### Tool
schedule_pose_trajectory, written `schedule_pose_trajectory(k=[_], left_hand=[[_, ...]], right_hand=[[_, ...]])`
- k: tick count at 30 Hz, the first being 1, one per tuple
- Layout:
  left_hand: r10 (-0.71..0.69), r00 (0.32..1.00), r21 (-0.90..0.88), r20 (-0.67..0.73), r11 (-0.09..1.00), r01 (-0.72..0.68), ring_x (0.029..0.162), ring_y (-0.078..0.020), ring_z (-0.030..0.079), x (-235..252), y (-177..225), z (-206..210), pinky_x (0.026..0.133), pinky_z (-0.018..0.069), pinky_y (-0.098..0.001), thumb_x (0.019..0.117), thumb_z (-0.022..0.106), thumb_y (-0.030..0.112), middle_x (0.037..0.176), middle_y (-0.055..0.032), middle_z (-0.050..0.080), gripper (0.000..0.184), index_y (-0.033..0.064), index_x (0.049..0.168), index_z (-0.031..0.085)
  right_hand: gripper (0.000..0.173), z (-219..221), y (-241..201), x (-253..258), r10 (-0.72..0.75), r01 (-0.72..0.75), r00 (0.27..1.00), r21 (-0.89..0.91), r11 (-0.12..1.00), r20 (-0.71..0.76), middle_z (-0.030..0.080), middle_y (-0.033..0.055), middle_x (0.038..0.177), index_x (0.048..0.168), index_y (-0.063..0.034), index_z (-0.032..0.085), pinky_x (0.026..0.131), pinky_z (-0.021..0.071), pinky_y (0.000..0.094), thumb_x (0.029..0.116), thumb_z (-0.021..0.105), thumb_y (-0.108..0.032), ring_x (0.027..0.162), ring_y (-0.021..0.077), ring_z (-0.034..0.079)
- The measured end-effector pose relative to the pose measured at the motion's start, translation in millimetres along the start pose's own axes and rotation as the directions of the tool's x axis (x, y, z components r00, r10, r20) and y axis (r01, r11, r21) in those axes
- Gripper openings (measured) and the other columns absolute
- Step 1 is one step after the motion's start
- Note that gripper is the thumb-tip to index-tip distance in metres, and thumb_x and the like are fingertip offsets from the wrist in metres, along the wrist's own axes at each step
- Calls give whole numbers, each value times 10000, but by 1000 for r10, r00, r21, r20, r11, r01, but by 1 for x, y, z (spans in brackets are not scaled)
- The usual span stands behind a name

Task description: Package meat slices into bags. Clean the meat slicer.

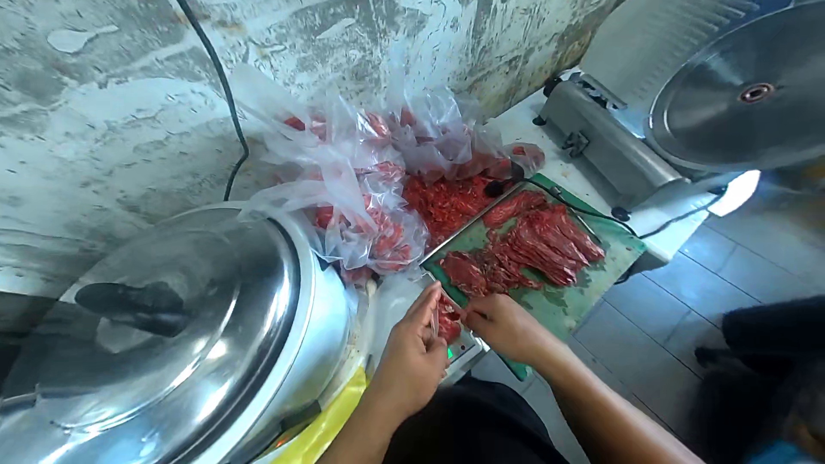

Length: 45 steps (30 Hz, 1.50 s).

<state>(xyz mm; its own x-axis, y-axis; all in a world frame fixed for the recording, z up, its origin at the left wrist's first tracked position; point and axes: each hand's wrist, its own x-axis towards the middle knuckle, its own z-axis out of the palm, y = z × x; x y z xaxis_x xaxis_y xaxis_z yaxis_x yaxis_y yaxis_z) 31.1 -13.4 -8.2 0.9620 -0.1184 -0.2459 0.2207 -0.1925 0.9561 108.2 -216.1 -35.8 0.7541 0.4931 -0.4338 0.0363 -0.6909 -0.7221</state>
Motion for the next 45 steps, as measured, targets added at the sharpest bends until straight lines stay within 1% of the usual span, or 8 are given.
schedule_pose_trajectory(k=[10, 14, 26, 31, 36, 39, 42, 45], left_hand=[[-25, 999, 50, -30, 998, 27, 580, -137, 659, -7, 13, -24, 535, 597, -296, 867, 570, -42, 1310, -5, 671, 733, 216, 1547, 475], [104, 994, 146, -29, 984, -99, 578, -73, 620, -29, 32, -27, 518, 583, -278, 851, 560, -21, 1486, 69, 554, 702, 189, 1519, 518], [-72, 997, 212, -32, 974, 77, 567, -90, 623, -13, 29, -44, 540, 573, -290, 851, 562, -36, 1467, 101, 573, 728, 261, 1515, 521], [79, 996, 264, -35, 962, -67, 578, -64, 597, -18, 34, -47, 519, 545, -268, 857, 558, 21, 1415, 122, 605, 717, 306, 1514, 526], [-132, 983, 528, 130, 848, 44, 1144, -55, 646, 10, 5, -49, 924, 571, -340, 879, 526, 1, 1607, 94, 416, 645, 191, 1495, 546], [3, 999, 418, 36, 908, -18, 715, -45, 621, -9, -7, -45, 608, 540, -277, 898, 521, 66, 1478, 103, 561, 591, 239, 1459, 588], [130, 967, 266, -217, 961, -70, 469, -108, 499, -19, -14, -47, 453, 459, -280, 949, 638, 223, 923, 34, 716, 561, 266, 1499, 537], [149, 931, 233, -334, 970, -72, 515, -92, 542, -27, -23, -55, 473, 482, -252, 949, 652, 228, 1323, 49, 664, 551, 224, 1487, 535]], right_hand=[[311, -18, -23, -23, -115, 117, 961, -7, 993, -252, 550, -49, 630, 732, -180, 609, 548, 462, 340, 1011, 506, -272, 589, 88, 550], [280, -26, -37, -38, -226, 258, 916, 55, 965, -333, 540, -77, 597, 717, -205, 613, 476, 430, 267, 977, 518, -249, 530, 51, 523], [272, -11, -29, -22, -198, 226, 935, 63, 972, -294, 560, -43, 642, 776, -168, 638, 531, 467, 314, 1008, 519, -248, 577, 85, 548], [234, -7, -33, -32, -412, 454, 785, -22, 891, -462, 581, -94, 690, 789, -181, 653, 524, 481, 222, 981, 525, -218, 601, 12, 548], [280, -2, -13, -11, -70, 59, 982, -68, 996, -176, 618, 12, 750, 873, -130, 690, 668, 527, 428, 1023, 505, -278, 714, 162, 614], [325, 6, 0, -23, -102, 111, 973, 31, 993, -205, 596, -39, 709, 854, -170, 684, 612, 503, 340, 1040, 502, -365, 652, 96, 582], [373, 8, 14, -26, -149, 196, 957, 179, 964, -247, 659, -44, 765, 918, -167, 706, 655, 559, 315, 1063, 487, -432, 705, 81, 646], [313, 7, 24, -26, -103, 153, 962, 191, 969, -252, 666, -45, 774, 954, -174, 715, 650, 556, 310, 1054, 509, -387, 699, 84, 643]])
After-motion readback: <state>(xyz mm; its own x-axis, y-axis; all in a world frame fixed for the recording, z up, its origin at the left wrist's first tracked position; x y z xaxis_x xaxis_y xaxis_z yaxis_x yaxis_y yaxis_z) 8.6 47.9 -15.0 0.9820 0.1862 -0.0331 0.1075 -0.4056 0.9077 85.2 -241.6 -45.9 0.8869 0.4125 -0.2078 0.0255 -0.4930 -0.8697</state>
